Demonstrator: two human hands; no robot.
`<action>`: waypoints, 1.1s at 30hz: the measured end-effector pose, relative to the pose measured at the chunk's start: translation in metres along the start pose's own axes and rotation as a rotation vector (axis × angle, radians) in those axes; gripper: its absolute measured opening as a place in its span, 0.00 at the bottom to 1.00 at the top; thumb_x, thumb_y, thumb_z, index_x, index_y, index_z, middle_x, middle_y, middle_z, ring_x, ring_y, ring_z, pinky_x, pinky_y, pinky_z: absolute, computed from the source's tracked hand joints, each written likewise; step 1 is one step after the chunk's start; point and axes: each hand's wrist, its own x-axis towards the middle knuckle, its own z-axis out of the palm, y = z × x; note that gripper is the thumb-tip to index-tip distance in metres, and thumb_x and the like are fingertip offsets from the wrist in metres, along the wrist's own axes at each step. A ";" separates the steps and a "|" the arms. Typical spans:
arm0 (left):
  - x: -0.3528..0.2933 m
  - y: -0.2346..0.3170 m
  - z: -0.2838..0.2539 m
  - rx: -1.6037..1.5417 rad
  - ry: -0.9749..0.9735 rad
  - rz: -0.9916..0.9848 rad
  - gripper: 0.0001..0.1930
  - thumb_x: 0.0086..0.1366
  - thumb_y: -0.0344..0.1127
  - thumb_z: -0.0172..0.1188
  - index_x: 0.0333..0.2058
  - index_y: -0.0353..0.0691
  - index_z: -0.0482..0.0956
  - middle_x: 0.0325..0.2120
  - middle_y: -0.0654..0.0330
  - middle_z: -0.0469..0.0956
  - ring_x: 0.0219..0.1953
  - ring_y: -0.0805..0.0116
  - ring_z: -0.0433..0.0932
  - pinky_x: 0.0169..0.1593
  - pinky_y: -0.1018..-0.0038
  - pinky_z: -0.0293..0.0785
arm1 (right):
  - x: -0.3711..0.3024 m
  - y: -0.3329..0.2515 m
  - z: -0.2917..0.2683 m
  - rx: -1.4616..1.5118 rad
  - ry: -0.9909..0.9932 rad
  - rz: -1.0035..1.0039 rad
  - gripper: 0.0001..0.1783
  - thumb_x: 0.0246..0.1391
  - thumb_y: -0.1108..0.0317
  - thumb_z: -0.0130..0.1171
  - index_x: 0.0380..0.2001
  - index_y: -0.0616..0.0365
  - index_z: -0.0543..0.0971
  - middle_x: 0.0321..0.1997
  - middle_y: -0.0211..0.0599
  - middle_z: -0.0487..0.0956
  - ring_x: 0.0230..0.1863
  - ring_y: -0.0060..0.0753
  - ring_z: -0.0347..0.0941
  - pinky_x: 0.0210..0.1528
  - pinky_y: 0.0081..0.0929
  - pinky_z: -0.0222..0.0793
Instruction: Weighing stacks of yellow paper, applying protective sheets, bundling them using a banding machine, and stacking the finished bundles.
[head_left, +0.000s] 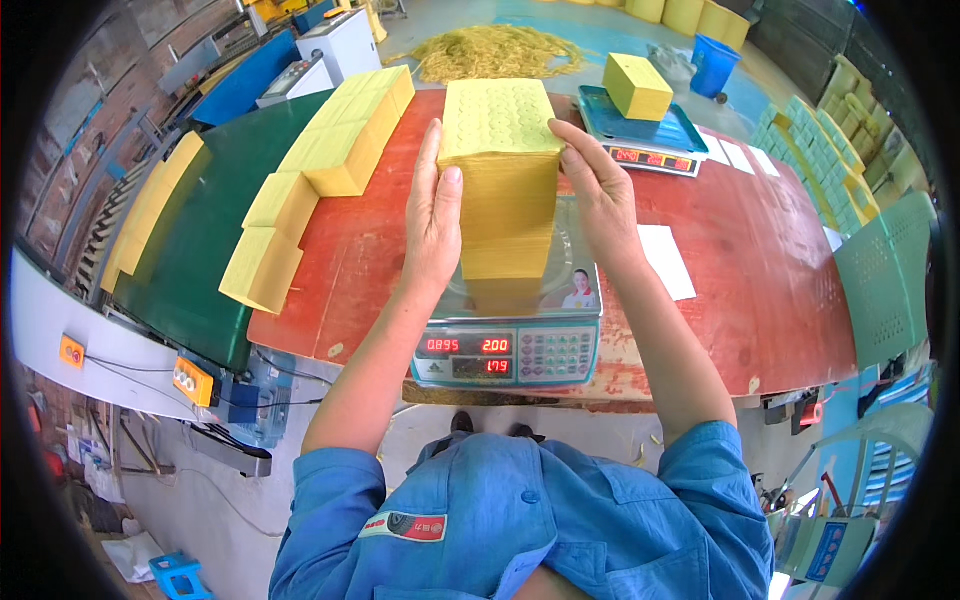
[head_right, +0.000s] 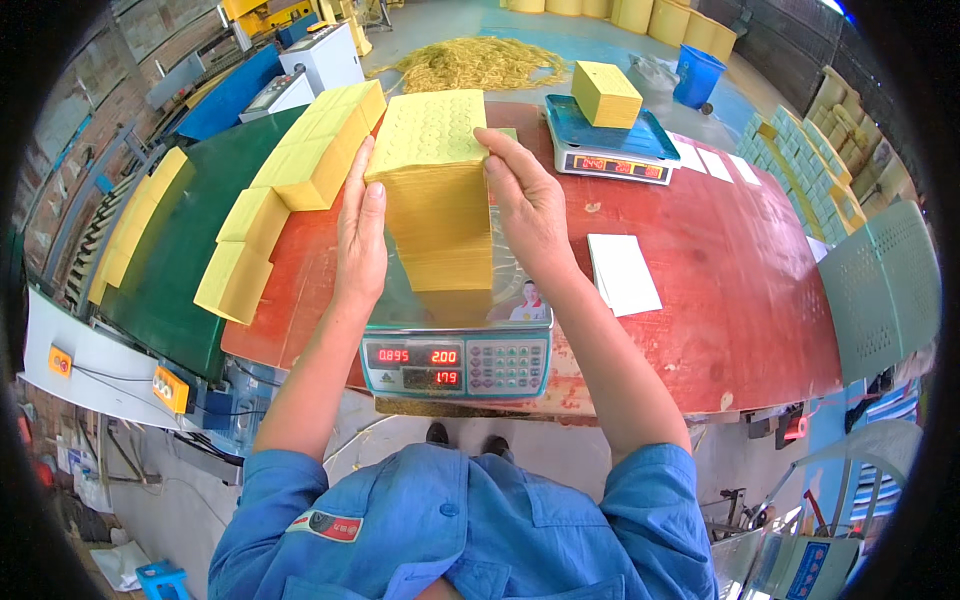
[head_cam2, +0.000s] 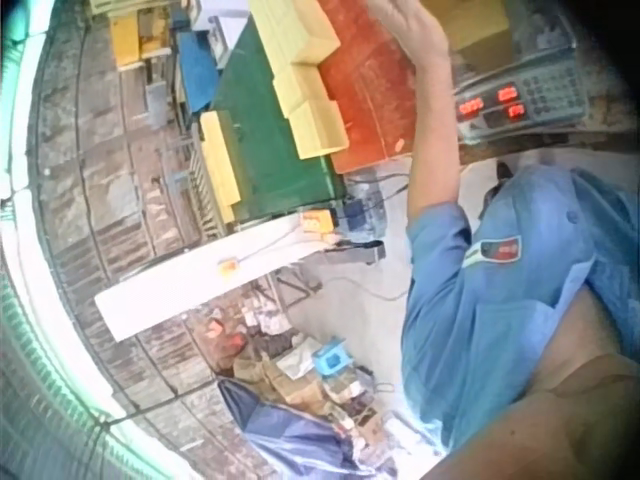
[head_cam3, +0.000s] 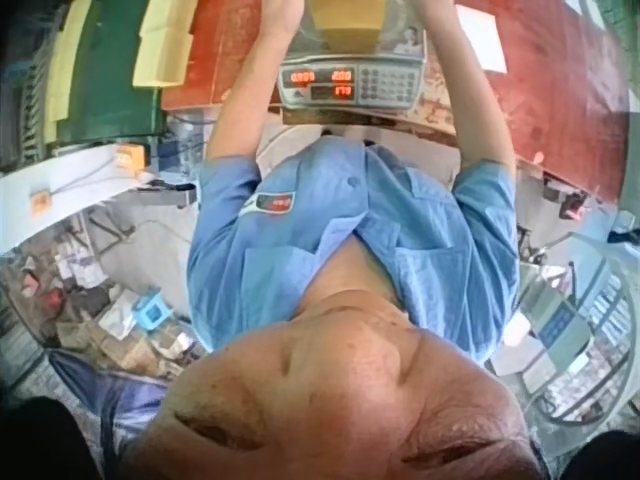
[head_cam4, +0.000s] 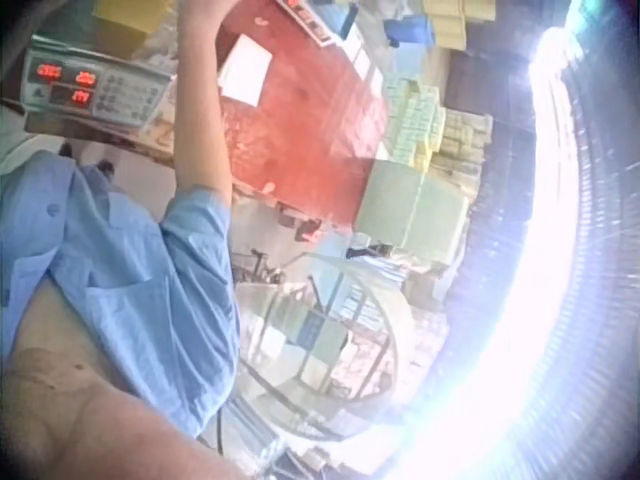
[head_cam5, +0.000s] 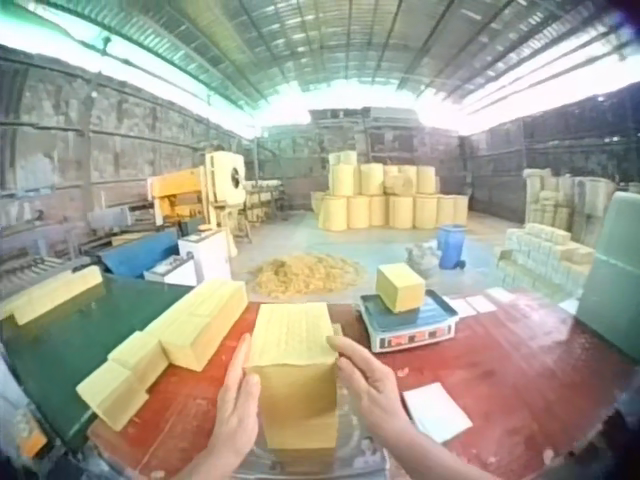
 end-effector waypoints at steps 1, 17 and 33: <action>-0.001 0.001 0.001 -0.012 0.016 -0.021 0.30 0.77 0.41 0.41 0.70 0.33 0.46 0.72 0.49 0.47 0.73 0.60 0.47 0.72 0.67 0.45 | 0.001 0.003 0.000 -0.044 -0.018 -0.012 0.20 0.68 0.68 0.49 0.61 0.59 0.73 0.56 0.33 0.77 0.56 0.22 0.70 0.60 0.23 0.65; -0.017 0.004 0.003 -0.075 0.210 -0.254 0.28 0.77 0.43 0.40 0.71 0.40 0.49 0.70 0.53 0.51 0.72 0.60 0.51 0.71 0.66 0.49 | -0.005 0.005 -0.004 0.110 0.009 -0.003 0.23 0.69 0.66 0.46 0.63 0.65 0.68 0.60 0.44 0.73 0.63 0.32 0.68 0.63 0.27 0.63; -0.005 0.008 0.016 -0.143 0.159 -0.254 0.26 0.77 0.38 0.39 0.70 0.41 0.51 0.66 0.55 0.59 0.67 0.65 0.59 0.67 0.71 0.57 | 0.000 0.016 0.004 -0.025 0.022 -0.107 0.22 0.67 0.66 0.50 0.62 0.62 0.69 0.58 0.47 0.76 0.58 0.34 0.72 0.59 0.27 0.65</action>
